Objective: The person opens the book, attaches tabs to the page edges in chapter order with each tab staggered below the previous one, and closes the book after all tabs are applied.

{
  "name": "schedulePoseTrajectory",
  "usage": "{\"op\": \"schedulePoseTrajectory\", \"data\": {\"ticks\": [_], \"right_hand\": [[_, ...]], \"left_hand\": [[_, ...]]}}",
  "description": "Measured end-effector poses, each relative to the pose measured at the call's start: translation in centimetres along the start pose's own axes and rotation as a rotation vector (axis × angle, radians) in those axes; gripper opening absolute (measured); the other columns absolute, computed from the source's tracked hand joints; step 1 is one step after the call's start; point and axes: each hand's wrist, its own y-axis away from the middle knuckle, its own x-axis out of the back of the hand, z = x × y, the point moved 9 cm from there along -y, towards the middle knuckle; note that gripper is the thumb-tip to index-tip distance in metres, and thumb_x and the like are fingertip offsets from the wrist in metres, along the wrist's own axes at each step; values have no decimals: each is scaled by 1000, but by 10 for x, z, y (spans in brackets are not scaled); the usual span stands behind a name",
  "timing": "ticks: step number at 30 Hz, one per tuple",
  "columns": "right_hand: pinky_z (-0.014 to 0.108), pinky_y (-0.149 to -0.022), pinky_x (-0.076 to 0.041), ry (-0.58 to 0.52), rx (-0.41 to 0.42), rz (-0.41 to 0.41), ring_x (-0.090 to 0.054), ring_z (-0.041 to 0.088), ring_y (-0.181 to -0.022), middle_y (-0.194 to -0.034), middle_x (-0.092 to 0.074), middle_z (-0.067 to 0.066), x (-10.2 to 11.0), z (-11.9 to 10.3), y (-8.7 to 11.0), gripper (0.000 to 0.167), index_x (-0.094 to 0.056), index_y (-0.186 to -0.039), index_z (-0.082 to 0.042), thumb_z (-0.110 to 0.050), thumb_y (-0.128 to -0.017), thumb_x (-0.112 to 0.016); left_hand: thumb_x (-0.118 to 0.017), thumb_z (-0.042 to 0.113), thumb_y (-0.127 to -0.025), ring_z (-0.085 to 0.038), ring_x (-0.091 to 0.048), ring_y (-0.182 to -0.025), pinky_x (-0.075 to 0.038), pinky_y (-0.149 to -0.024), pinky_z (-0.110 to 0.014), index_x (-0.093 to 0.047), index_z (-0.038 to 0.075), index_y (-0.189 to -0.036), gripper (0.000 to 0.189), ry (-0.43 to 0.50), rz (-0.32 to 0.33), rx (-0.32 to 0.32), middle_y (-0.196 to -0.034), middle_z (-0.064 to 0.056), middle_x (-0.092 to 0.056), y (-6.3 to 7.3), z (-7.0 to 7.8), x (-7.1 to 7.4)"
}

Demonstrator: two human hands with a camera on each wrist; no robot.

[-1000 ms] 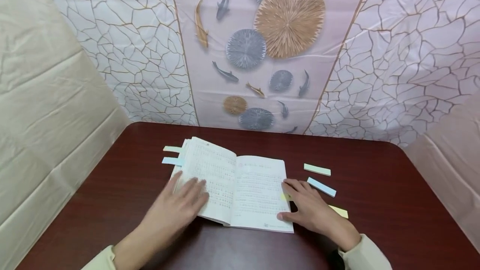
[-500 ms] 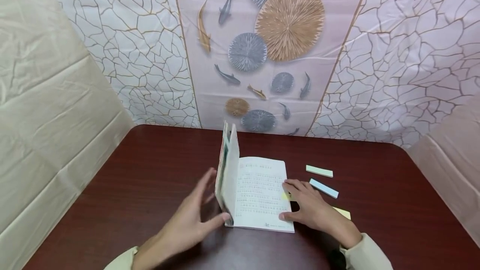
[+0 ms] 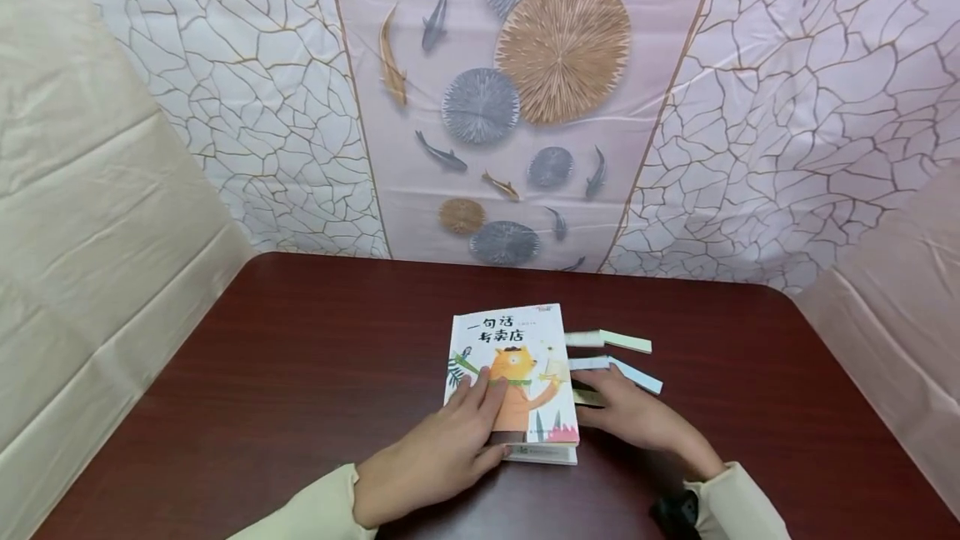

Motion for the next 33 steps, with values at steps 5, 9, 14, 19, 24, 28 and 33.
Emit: {"op": "schedulePoseTrajectory", "data": {"ticks": [5, 9, 14, 19, 24, 28, 33], "right_hand": [[63, -111, -42, -43, -70, -11, -44, 47, -143, -149, -54, 26, 1, 1, 8, 57, -61, -144, 2, -31, -100, -74], [67, -112, -39, 7, -131, -24, -38, 53, -146, -154, -46, 32, 1, 0, 19, 59, -59, -144, 5, -30, -99, -75], [67, -108, -42, 162, -147, 70, -45, 54, -139, -145, -54, 29, 6, -7, 30, 54, -64, -137, 6, -26, -96, -79], [58, -105, -49, 288, -4, 188, -54, 42, -131, -136, -61, 18, -2, -40, 36, 47, -68, -133, 0, -20, -93, -83], [44, -93, -57, 361, 199, 175, -64, 25, -116, -124, -67, 4, -21, -72, 31, 36, -73, -123, -9, -13, -89, -85], [37, -83, -59, 402, 255, 190, -67, 20, -102, -114, -66, 2, -25, -75, 27, 32, -74, -115, -10, -9, -86, -87], [36, -83, -57, 368, 232, 172, -64, 17, -101, -115, -64, 1, -26, -68, 26, 31, -73, -116, -10, -11, -89, -86]], "left_hand": [[-68, 51, -101, -45, -47, -145, -55, -104, -48, -44, 7, -160, 78, -305, -45, 35, -161, -24, -45, -7, 7, -9], [-66, 58, -99, -41, -50, -144, -52, -109, -45, -47, 14, -159, 77, -459, -106, 105, -161, -18, -47, -12, 4, -17], [-61, 67, -98, -38, -48, -146, -51, -109, -42, -47, 18, -160, 80, -515, -161, 161, -163, -15, -45, -12, -2, -18], [-55, 69, -100, -35, -49, -146, -55, -105, -41, -47, 18, -160, 79, -501, -163, 133, -162, -14, -47, -10, -5, -14], [-57, 66, -101, -32, -52, -144, -59, -96, -41, -49, 19, -158, 74, -472, -123, 111, -160, -11, -50, -13, -2, -12], [-59, 65, -100, -31, -49, -147, -60, -94, -45, -48, 22, -160, 74, -421, -122, 113, -162, -9, -48, -20, -3, -13], [-66, 62, -98, -33, -46, -149, -55, -104, -50, -49, 20, -159, 75, -275, -110, 90, -163, -10, -46, -25, -8, -13]]}}
